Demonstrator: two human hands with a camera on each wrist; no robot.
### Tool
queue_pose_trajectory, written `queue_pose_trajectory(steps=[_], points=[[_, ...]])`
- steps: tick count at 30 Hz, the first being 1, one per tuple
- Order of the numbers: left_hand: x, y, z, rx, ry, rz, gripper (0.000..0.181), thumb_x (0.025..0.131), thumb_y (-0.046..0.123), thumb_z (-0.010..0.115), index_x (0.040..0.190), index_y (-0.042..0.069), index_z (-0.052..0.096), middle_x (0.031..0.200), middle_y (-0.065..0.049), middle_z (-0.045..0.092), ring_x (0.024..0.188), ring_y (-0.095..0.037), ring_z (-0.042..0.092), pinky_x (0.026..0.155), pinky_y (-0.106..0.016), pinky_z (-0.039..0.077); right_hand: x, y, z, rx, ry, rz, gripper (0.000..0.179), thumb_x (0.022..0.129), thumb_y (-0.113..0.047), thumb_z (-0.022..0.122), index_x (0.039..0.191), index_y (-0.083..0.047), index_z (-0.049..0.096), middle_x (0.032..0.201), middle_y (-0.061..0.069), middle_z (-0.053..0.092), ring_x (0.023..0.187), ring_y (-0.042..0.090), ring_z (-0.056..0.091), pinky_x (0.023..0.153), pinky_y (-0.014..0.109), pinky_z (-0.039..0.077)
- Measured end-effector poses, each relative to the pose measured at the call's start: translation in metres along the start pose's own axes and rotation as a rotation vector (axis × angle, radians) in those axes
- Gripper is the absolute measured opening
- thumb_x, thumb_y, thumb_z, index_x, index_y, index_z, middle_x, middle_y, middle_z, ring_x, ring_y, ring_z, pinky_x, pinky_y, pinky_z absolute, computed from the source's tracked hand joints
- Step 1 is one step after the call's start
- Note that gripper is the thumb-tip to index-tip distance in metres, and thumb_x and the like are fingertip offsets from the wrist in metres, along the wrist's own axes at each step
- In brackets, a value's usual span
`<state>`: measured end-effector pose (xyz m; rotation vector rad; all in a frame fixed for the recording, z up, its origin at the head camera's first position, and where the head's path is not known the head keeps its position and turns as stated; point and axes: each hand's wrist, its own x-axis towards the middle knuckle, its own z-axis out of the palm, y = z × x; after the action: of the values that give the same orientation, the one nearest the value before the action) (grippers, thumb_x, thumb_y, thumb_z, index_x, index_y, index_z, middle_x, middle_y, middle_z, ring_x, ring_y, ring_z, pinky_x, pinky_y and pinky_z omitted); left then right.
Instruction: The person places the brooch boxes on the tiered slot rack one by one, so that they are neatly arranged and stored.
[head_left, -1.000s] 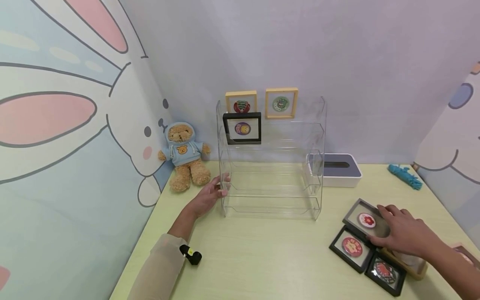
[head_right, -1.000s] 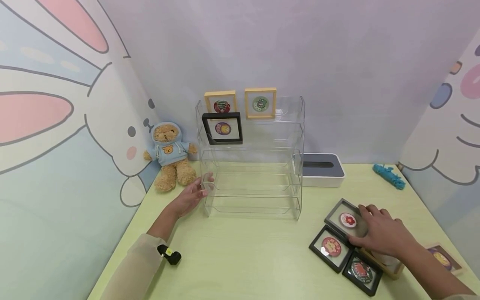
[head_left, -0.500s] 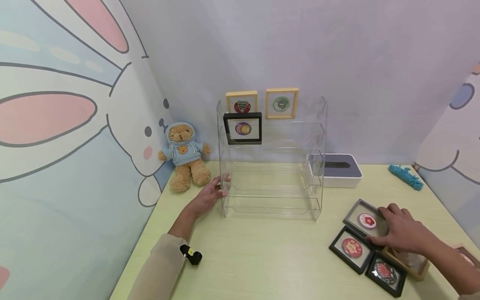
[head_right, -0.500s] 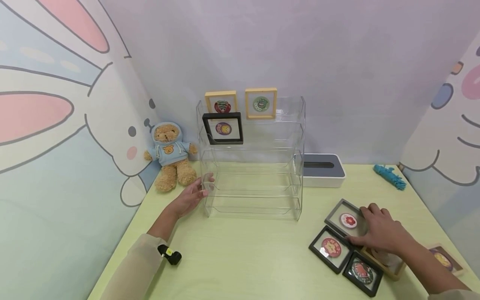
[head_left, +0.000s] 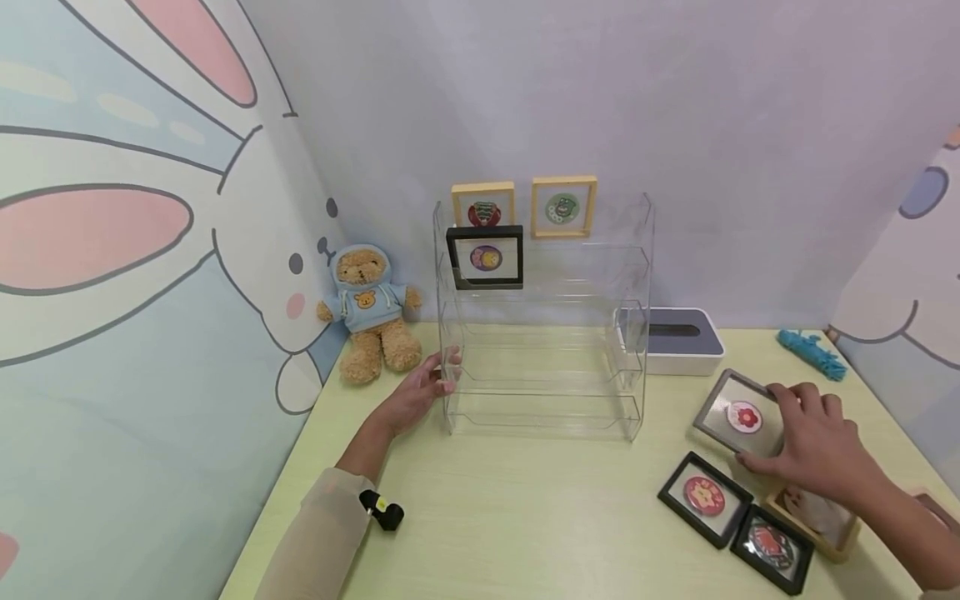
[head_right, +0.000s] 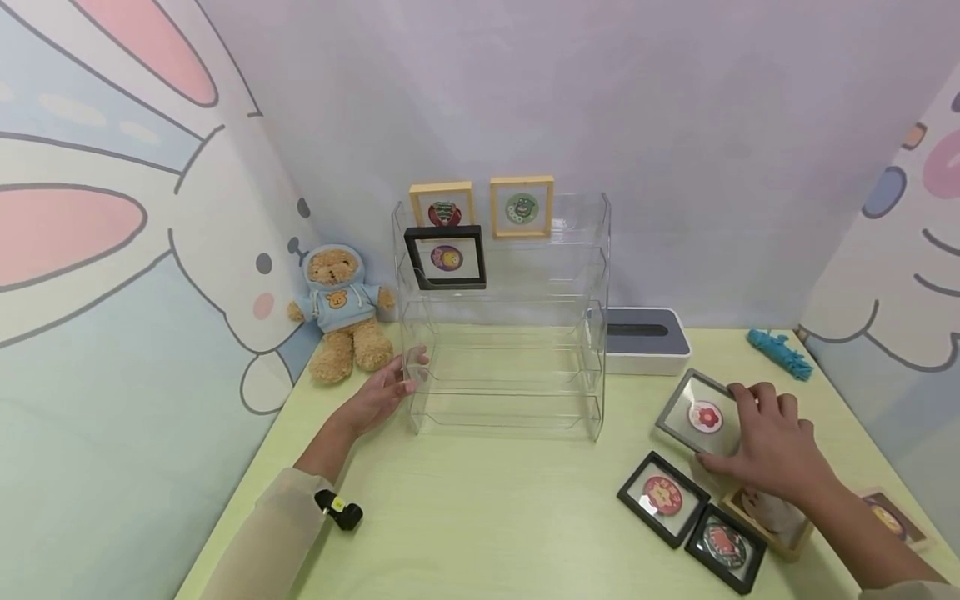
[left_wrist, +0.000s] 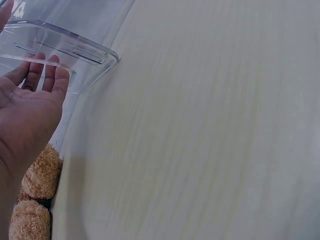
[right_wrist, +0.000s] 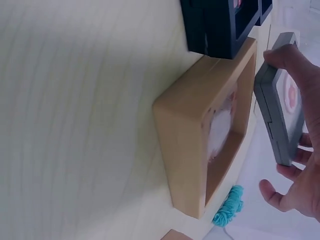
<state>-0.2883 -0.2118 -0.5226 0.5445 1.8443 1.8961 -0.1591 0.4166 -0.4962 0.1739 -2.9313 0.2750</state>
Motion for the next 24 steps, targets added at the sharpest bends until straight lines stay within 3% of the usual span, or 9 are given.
queue_pose_trajectory(steps=[7, 9, 12, 14, 15, 18, 24], points=[[-0.002, 0.002, 0.002, 0.007, 0.003, -0.005, 0.079, 0.11, 0.019, 0.061, 0.177, 0.015, 0.021, 0.176, -0.022, 0.021, 0.165, -0.042, 0.024, 0.13, -0.046, 0.026, 0.001, -0.008, -0.011, -0.02, 0.185, -0.049, 0.132, 0.058, -0.054, 0.104, 0.154, 0.01, 0.038, 0.141, 0.043, 0.038, 0.114, 0.067, 0.035, 0.074, 0.079, 0.034], [-0.002, 0.002, 0.002, 0.008, 0.007, -0.005, 0.079, 0.109, 0.019, 0.061, 0.177, 0.016, 0.021, 0.176, -0.022, 0.022, 0.164, -0.041, 0.025, 0.131, -0.049, 0.024, 0.002, -0.009, -0.015, -0.021, 0.233, -0.062, 0.138, 0.062, -0.073, 0.096, 0.155, 0.009, 0.037, 0.144, 0.044, 0.036, 0.116, 0.067, 0.032, 0.08, 0.081, 0.03], [-0.001, 0.001, 0.002, 0.005, 0.008, -0.004, 0.078, 0.109, 0.017, 0.061, 0.177, 0.016, 0.022, 0.176, -0.022, 0.022, 0.164, -0.04, 0.024, 0.132, -0.053, 0.02, 0.005, -0.013, -0.018, -0.03, 0.308, -0.098, 0.145, 0.071, -0.106, 0.06, 0.157, 0.007, 0.035, 0.146, 0.043, 0.034, 0.118, 0.065, 0.029, 0.085, 0.082, 0.025], [-0.001, 0.001, 0.002, 0.0, 0.008, -0.003, 0.078, 0.109, 0.016, 0.06, 0.177, 0.016, 0.023, 0.176, -0.022, 0.021, 0.165, -0.041, 0.024, 0.133, -0.055, 0.019, 0.007, -0.016, -0.02, -0.045, 0.366, -0.137, 0.146, 0.075, -0.112, 0.03, 0.159, 0.007, 0.035, 0.146, 0.04, 0.034, 0.117, 0.062, 0.027, 0.086, 0.08, 0.023], [-0.001, 0.001, 0.002, -0.001, 0.008, -0.003, 0.078, 0.109, 0.016, 0.06, 0.177, 0.016, 0.023, 0.176, -0.022, 0.021, 0.165, -0.041, 0.024, 0.133, -0.056, 0.019, 0.009, -0.018, -0.02, -0.051, 0.396, -0.162, 0.144, 0.077, -0.111, 0.021, 0.16, 0.007, 0.035, 0.146, 0.039, 0.034, 0.116, 0.06, 0.026, 0.085, 0.079, 0.022], [-0.001, 0.002, 0.002, -0.004, 0.008, -0.004, 0.078, 0.109, 0.017, 0.061, 0.177, 0.016, 0.023, 0.176, -0.023, 0.02, 0.165, -0.04, 0.025, 0.134, -0.056, 0.019, 0.014, -0.023, -0.023, -0.072, 0.515, -0.253, 0.133, 0.086, -0.103, 0.023, 0.161, 0.006, 0.038, 0.145, 0.036, 0.035, 0.114, 0.057, 0.025, 0.082, 0.076, 0.022], [-0.001, 0.002, 0.002, -0.006, 0.01, -0.005, 0.08, 0.108, 0.019, 0.062, 0.177, 0.016, 0.022, 0.177, -0.025, 0.018, 0.163, -0.037, 0.026, 0.134, -0.055, 0.019, 0.037, -0.043, -0.028, -0.078, 0.837, -0.423, 0.102, 0.101, -0.083, 0.035, 0.153, 0.003, 0.054, 0.135, 0.033, 0.045, 0.111, 0.053, 0.031, 0.072, 0.074, 0.019]])
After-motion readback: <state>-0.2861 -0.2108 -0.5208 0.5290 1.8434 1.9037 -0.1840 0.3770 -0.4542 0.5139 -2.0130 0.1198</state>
